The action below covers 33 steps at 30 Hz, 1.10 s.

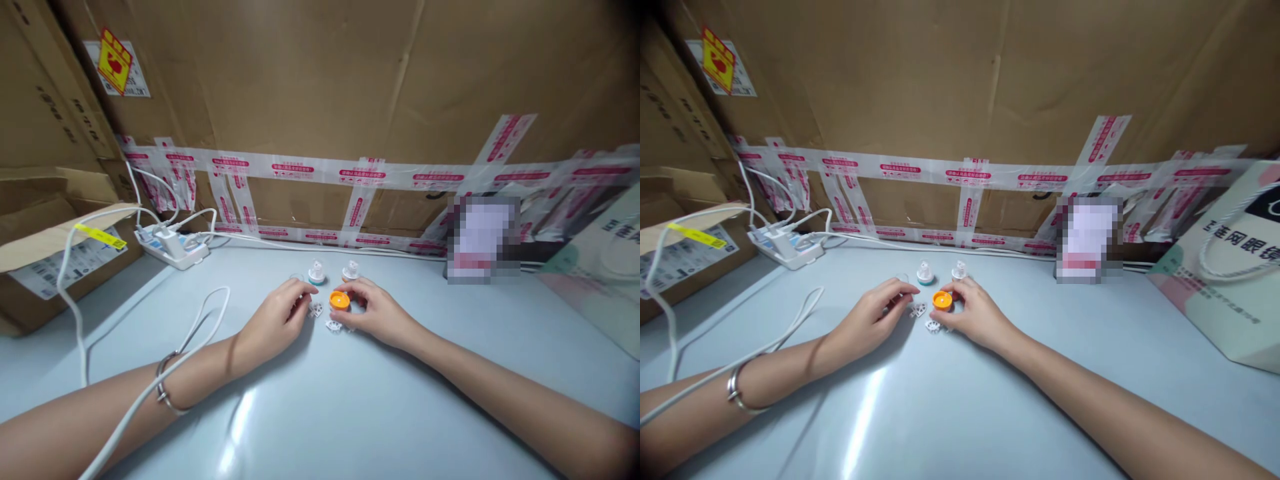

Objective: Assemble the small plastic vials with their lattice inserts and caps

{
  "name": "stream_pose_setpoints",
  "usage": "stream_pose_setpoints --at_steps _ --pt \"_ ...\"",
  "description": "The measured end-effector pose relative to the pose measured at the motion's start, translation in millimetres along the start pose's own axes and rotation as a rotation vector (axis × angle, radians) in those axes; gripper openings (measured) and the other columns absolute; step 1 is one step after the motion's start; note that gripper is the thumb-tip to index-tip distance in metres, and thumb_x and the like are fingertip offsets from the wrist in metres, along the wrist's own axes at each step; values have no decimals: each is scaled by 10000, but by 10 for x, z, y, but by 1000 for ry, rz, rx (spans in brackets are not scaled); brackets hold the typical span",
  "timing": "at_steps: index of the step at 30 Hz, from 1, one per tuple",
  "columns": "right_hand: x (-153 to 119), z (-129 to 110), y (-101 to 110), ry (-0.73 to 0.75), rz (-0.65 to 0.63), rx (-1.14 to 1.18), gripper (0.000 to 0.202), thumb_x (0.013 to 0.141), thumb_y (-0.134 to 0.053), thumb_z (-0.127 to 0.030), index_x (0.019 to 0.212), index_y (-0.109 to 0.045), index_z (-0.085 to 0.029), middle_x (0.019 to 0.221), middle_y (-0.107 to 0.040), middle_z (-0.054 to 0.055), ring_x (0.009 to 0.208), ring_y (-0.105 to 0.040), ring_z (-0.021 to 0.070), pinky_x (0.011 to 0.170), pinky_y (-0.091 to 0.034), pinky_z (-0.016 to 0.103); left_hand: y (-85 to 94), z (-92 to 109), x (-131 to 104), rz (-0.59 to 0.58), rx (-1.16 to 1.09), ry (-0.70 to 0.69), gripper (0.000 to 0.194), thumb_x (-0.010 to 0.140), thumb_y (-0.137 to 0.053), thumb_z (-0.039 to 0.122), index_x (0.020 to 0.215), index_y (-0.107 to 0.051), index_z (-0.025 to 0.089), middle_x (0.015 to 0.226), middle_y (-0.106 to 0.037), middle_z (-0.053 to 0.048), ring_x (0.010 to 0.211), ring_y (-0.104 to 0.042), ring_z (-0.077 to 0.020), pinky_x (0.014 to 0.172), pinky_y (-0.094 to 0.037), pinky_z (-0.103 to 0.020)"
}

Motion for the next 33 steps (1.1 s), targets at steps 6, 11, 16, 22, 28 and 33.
stream_pose_setpoints --at_steps 6,11,16,22,28,33 --pt "0 -33 49 56 42 -22 183 686 -640 -284 836 -628 -181 798 -552 17 727 -506 157 684 -404 279 40 26 -6 27 -30 -7 225 876 -403 111 1017 -566 176 877 -563 -44 752 -536 -132 660 -427 -233" --pt "-169 -347 131 231 107 24 225 704 -642 -269 914 -601 -200 867 -538 27 785 -507 162 718 -406 281 142 80 -23 102 -91 -86 211 880 -427 136 1048 -551 166 905 -567 -53 781 -533 -131 662 -428 -232" --pt "-391 -448 -75 266 -54 3 287 632 -688 -215 907 -608 -197 875 -496 34 833 -499 180 753 -426 309 120 205 -67 -82 -141 -304 199 853 -482 148 1035 -564 153 897 -585 -69 822 -526 -153 704 -436 -263" --pt "-431 -302 -136 188 -65 -61 302 607 -737 -275 883 -633 -210 915 -468 44 902 -473 209 827 -409 360 -25 265 -104 -346 -107 -375 299 773 -627 247 1048 -569 143 904 -593 -80 853 -525 -176 783 -426 -297" --pt "-435 -243 -128 121 -143 -14 374 601 -759 -352 928 -628 -228 954 -467 40 947 -473 215 870 -395 371 -91 241 -99 -385 -111 -324 326 745 -684 311 1006 -580 146 870 -626 -58 819 -548 -161 764 -423 -276" --pt "-440 -199 -115 134 -228 62 377 618 -744 -290 967 -612 -230 991 -470 35 983 -475 203 910 -382 355 -91 228 -120 -396 -106 -272 247 815 -607 289 1021 -584 155 900 -628 -67 839 -549 -159 782 -428 -275"
Point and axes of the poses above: each hand's wrist, its own x-axis towards the middle knuckle, its own y-axis out of the back of the hand, z = x × y, the point moved 5 cm from there along x, towards the middle knuckle
